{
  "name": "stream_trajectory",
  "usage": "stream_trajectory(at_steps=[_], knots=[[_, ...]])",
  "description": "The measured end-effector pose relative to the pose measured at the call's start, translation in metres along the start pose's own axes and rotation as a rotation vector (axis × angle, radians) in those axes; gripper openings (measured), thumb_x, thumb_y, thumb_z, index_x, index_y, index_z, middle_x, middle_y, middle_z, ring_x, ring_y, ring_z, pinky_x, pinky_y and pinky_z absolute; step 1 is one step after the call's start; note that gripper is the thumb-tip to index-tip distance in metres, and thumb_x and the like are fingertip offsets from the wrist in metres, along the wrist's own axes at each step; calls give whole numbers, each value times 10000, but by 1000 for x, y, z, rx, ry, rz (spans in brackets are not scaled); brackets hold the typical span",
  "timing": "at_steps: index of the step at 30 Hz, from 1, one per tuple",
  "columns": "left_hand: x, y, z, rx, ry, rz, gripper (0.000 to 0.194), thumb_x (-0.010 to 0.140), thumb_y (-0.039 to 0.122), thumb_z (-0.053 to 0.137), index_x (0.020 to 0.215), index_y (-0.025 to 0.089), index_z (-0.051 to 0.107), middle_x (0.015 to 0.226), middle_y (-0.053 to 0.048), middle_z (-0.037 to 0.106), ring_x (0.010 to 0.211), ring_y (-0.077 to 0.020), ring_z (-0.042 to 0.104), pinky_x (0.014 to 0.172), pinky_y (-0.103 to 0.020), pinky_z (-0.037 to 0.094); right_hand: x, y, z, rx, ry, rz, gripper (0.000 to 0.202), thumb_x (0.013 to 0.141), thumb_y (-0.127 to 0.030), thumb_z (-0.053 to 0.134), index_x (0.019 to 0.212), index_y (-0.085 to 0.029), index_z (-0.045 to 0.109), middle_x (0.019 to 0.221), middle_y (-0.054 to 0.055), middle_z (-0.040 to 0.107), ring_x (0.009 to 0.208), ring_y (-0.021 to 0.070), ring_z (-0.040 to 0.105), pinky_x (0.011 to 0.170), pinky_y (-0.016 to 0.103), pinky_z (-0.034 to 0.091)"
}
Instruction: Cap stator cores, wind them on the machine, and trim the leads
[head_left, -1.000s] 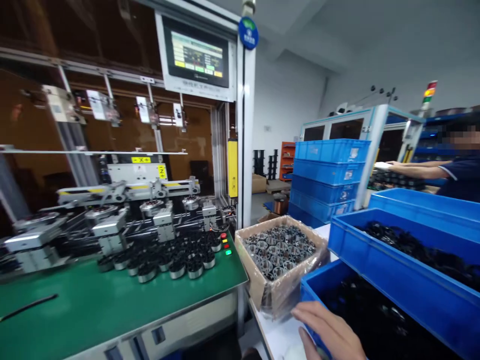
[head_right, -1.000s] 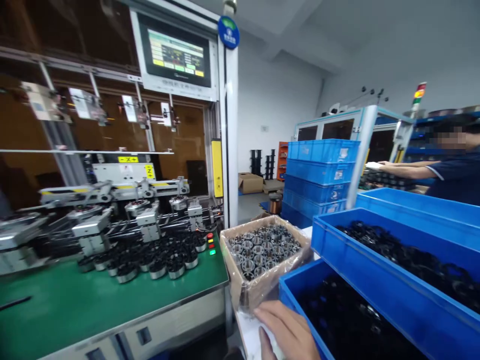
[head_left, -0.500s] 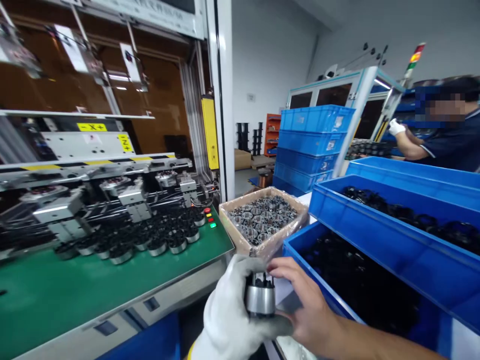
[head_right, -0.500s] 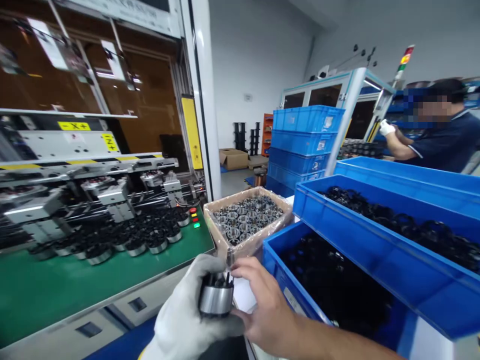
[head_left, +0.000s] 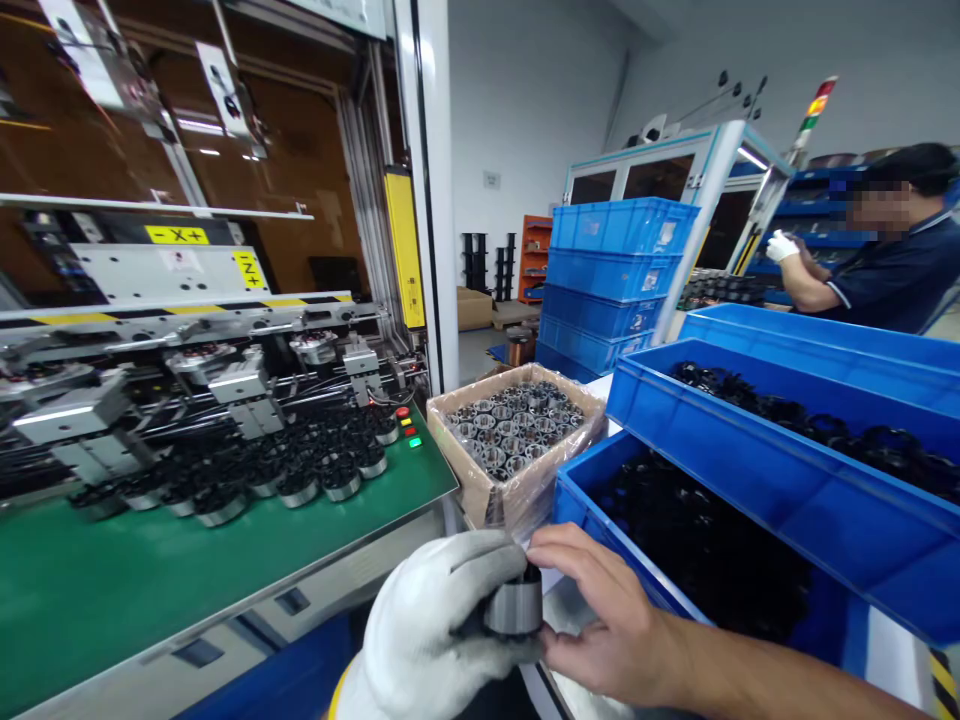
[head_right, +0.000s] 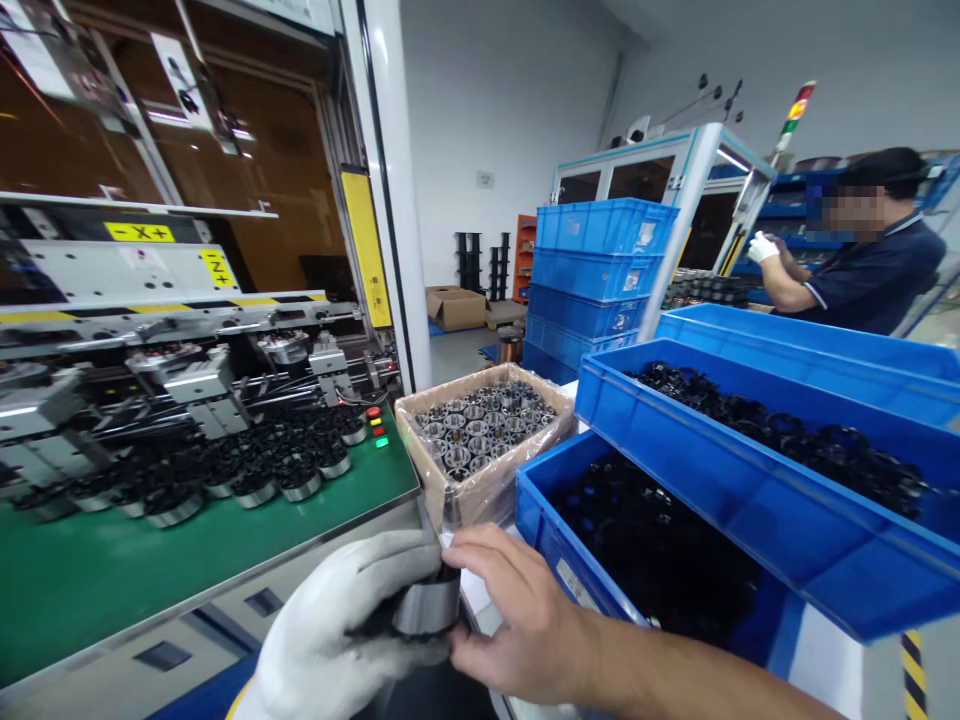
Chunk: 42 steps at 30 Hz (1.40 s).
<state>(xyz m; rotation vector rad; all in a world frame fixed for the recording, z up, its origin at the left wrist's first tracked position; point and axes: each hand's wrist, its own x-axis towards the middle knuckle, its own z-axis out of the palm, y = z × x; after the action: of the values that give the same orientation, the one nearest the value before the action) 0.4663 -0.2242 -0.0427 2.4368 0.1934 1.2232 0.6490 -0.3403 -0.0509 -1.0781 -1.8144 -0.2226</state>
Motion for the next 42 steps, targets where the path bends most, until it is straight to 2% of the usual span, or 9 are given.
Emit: stream_trajectory(at_steps=[7,12,17,23,29,34,37,39,42], knots=[[-28,-3,28,-626,81,-492,537,762,512,802,1234,272,713,1379,-111,665,1299,-330,628,1051,-391,559,6,3,-2,52,-40,92,542,795,-69,656,1307,-189,526,1303,171,613,1235,250,632,995,375,591],[-37,-7,40,-505,-67,-748,893,643,272,831,1476,284,508,1388,-87,664,1280,-334,631,1100,-461,527,6,3,-2,-4,-20,31,540,819,-85,664,1336,-163,526,1181,148,643,1102,225,674,910,323,616],[-44,-14,36,-700,-31,-632,700,874,367,677,1526,237,456,1516,-121,567,1413,-306,523,1172,-436,452,4,3,-3,5,-59,80,485,853,-126,709,1311,-179,559,1166,136,649,1083,222,677,917,331,610],[-26,-12,13,-242,-89,-396,600,677,288,895,1248,314,711,1389,-70,676,1261,-292,659,1077,-379,541,5,-1,-1,8,-87,53,474,861,-99,641,1323,-169,563,1107,123,678,1000,205,694,860,313,611],[-32,2,3,-66,-35,-188,522,731,326,871,1214,272,680,1166,-48,778,1056,-209,752,938,-263,588,-5,-4,-1,-22,-222,87,527,909,-151,632,1419,-168,503,1229,150,655,1144,226,673,958,323,602],[-52,-31,-55,255,34,-702,332,813,306,706,1132,241,644,1392,-93,651,1221,-255,672,988,-354,566,-15,15,0,-241,-279,39,659,982,-300,618,1559,-125,352,1427,225,537,1333,295,577,1031,407,592],[-56,-77,-107,586,35,-1110,188,787,291,665,961,218,664,1156,-134,727,1113,-392,697,946,-552,548,-12,23,4,-333,-279,4,573,990,-255,574,1522,-118,410,1397,222,569,1272,314,626,980,444,625],[-57,-107,-130,647,55,-1188,149,702,231,704,833,188,646,1030,-177,729,1060,-474,690,915,-645,521,-9,28,6,-378,-306,-35,498,988,-231,556,1465,-110,480,1388,222,584,1220,323,661,923,440,650],[-62,-134,-142,652,179,-1165,304,728,217,668,1028,179,635,1173,-177,697,1092,-382,699,963,-538,548,-8,48,-3,-446,-350,-77,399,986,-213,542,1374,-128,574,1365,196,624,1156,316,698,884,427,660]])
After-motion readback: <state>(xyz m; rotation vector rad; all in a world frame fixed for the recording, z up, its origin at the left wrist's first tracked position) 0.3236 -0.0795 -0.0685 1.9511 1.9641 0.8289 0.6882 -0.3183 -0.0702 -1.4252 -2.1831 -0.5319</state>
